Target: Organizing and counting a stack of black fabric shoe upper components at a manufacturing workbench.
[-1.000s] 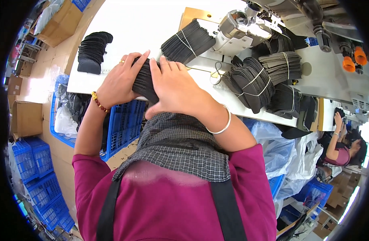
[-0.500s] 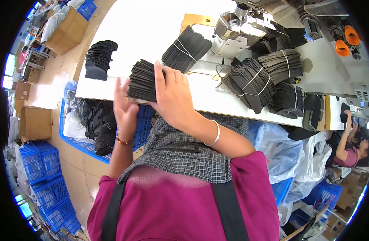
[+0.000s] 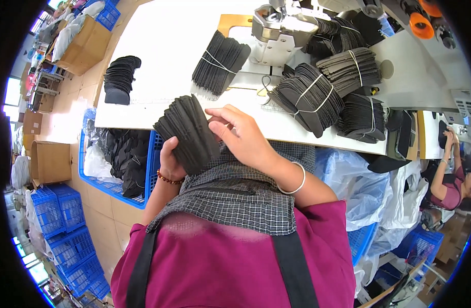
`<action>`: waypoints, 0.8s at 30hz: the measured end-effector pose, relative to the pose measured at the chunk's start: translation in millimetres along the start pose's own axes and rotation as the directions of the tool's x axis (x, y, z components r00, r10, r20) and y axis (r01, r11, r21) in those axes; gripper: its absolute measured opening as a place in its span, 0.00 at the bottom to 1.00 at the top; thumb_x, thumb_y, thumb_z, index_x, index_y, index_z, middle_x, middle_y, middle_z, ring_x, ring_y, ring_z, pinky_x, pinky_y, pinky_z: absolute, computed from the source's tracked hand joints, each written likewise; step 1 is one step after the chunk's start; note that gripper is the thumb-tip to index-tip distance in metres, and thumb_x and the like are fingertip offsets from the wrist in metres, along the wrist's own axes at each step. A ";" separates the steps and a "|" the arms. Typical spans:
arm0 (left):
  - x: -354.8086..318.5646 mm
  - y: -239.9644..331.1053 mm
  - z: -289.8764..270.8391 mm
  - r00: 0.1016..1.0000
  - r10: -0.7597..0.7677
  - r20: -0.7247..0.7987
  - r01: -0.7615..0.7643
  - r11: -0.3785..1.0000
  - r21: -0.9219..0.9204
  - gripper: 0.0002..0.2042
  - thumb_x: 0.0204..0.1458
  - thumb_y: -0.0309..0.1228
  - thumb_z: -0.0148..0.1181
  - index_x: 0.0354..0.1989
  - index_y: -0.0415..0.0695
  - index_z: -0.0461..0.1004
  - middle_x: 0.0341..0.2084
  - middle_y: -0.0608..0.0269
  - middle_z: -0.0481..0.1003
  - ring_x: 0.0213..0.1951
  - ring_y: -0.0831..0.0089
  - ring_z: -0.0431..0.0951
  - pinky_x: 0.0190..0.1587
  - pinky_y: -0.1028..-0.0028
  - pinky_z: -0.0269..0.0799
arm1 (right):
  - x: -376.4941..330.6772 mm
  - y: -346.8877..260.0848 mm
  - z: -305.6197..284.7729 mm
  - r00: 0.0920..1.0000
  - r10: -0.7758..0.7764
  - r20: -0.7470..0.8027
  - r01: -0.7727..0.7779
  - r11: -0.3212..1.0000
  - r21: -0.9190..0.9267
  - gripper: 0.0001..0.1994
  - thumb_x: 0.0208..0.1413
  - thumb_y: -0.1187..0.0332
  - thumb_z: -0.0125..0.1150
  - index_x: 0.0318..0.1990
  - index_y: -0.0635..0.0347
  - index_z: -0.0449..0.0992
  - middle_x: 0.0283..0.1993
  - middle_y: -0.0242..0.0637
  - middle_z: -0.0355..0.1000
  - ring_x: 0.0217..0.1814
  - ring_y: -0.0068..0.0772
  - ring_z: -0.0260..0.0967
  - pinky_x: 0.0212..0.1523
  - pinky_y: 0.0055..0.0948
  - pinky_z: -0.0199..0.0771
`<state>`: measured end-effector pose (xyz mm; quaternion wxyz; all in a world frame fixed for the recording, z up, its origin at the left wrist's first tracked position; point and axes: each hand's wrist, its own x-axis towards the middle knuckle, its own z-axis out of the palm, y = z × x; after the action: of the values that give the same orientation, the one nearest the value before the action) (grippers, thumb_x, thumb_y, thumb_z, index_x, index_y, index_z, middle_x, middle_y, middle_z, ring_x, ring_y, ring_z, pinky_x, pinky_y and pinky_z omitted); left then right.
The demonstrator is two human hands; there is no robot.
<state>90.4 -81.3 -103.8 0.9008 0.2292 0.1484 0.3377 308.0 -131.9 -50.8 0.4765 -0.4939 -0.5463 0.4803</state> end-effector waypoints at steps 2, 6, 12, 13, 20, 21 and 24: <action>-0.6 -2.3 -4.3 0.995 -0.060 0.083 0.059 0.998 0.017 0.43 0.55 0.54 0.60 0.72 0.37 0.57 0.67 0.43 0.66 0.67 0.51 0.70 0.67 0.49 0.68 | 5.0 -2.2 -6.6 0.991 0.119 0.057 -0.128 0.972 0.197 0.20 0.68 0.68 0.59 0.64 0.66 0.72 0.46 0.37 0.74 0.45 0.24 0.72 0.50 0.27 0.75; -1.2 -5.3 -18.6 0.999 -0.006 -0.051 0.010 0.996 0.085 0.46 0.53 0.56 0.61 0.74 0.36 0.55 0.68 0.40 0.64 0.69 0.49 0.67 0.69 0.51 0.67 | 10.7 -4.2 -6.6 0.984 0.155 0.082 -0.164 0.981 0.108 0.21 0.63 0.69 0.66 0.61 0.66 0.73 0.47 0.33 0.75 0.41 0.19 0.72 0.45 0.24 0.77; 1.7 -0.8 -8.6 0.999 0.009 -0.036 -0.008 1.000 0.026 0.40 0.54 0.48 0.64 0.70 0.33 0.60 0.64 0.43 0.69 0.63 0.55 0.74 0.67 0.55 0.70 | 11.5 -0.2 -10.2 0.989 0.095 0.116 -0.099 0.995 0.029 0.24 0.59 0.71 0.70 0.61 0.67 0.73 0.51 0.33 0.74 0.42 0.18 0.72 0.43 0.22 0.78; 1.8 -0.6 -10.5 0.999 0.008 -0.036 -0.007 1.000 0.024 0.40 0.54 0.48 0.64 0.70 0.33 0.60 0.64 0.43 0.69 0.63 0.55 0.74 0.67 0.55 0.70 | 11.7 0.5 -11.6 0.981 0.126 0.148 -0.143 0.984 0.110 0.24 0.59 0.72 0.69 0.62 0.67 0.73 0.52 0.33 0.73 0.43 0.18 0.72 0.43 0.22 0.78; 0.9 2.6 -19.3 0.995 -0.042 -0.087 0.036 0.997 -0.075 0.36 0.56 0.45 0.61 0.68 0.33 0.62 0.60 0.45 0.73 0.58 0.56 0.78 0.63 0.56 0.74 | 9.7 5.3 -11.1 0.980 0.125 0.152 -0.159 0.959 0.236 0.21 0.64 0.73 0.64 0.63 0.68 0.73 0.53 0.34 0.71 0.43 0.18 0.71 0.43 0.21 0.75; 0.2 3.7 -20.8 0.994 -0.047 -0.096 0.039 0.996 -0.077 0.35 0.57 0.44 0.60 0.67 0.33 0.63 0.59 0.45 0.74 0.58 0.56 0.78 0.62 0.56 0.75 | 9.6 5.8 -11.2 0.981 0.131 0.145 -0.164 0.956 0.244 0.21 0.65 0.72 0.63 0.63 0.68 0.73 0.53 0.34 0.71 0.43 0.18 0.70 0.43 0.21 0.74; -1.4 6.6 -20.9 0.990 -0.038 -0.137 0.023 0.994 -0.111 0.33 0.58 0.43 0.60 0.67 0.33 0.63 0.58 0.45 0.75 0.56 0.56 0.79 0.61 0.56 0.76 | 9.7 6.3 -11.0 0.982 0.133 0.134 -0.162 0.957 0.240 0.20 0.66 0.71 0.61 0.63 0.67 0.73 0.50 0.31 0.72 0.41 0.16 0.68 0.43 0.20 0.72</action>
<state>77.0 -71.2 -118.1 0.9046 0.1530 0.1956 0.3465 318.9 -121.3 -55.7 0.4649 -0.4406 -0.4701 0.6073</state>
